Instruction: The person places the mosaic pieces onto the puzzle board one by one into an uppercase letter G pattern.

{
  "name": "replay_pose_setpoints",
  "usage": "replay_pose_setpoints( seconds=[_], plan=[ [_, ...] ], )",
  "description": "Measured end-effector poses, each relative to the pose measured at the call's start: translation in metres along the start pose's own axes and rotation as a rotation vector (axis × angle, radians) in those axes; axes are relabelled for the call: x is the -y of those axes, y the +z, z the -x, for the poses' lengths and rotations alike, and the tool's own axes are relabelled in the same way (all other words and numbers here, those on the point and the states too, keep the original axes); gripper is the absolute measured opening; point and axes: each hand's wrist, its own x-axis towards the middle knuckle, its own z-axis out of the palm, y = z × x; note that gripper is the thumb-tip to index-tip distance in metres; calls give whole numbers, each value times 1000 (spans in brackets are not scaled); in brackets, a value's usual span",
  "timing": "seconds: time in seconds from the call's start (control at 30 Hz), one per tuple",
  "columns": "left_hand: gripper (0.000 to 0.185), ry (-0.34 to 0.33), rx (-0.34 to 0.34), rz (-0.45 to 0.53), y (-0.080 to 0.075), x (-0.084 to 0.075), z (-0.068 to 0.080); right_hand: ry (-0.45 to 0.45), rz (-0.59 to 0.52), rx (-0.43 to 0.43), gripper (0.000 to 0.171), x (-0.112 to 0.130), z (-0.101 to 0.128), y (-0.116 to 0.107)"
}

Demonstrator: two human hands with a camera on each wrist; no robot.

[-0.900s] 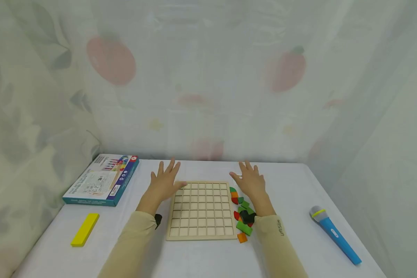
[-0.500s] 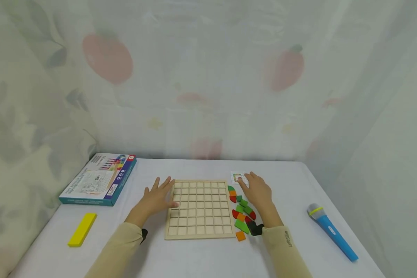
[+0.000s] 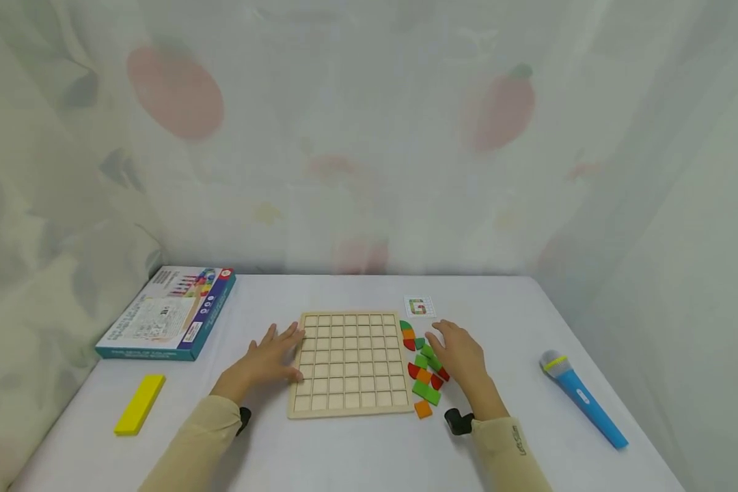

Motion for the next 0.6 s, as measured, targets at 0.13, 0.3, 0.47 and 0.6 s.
replay_pose_setpoints(
  seconds=[0.13,0.3,0.47,0.6],
  plan=[
    [97,-1,10,22,0,3,-1,4,-32,-2,42,-4,2,7],
    [98,-6,74,49,1,6,-3,15,-43,11,39,-8,4,14],
    [98,-12,132,70,-3,3,-5,22,-50,18,38,-11,3,15],
    [99,-7,147,63,-5,1,-7,16,-49,33,39,-14,0,15]
  ],
)
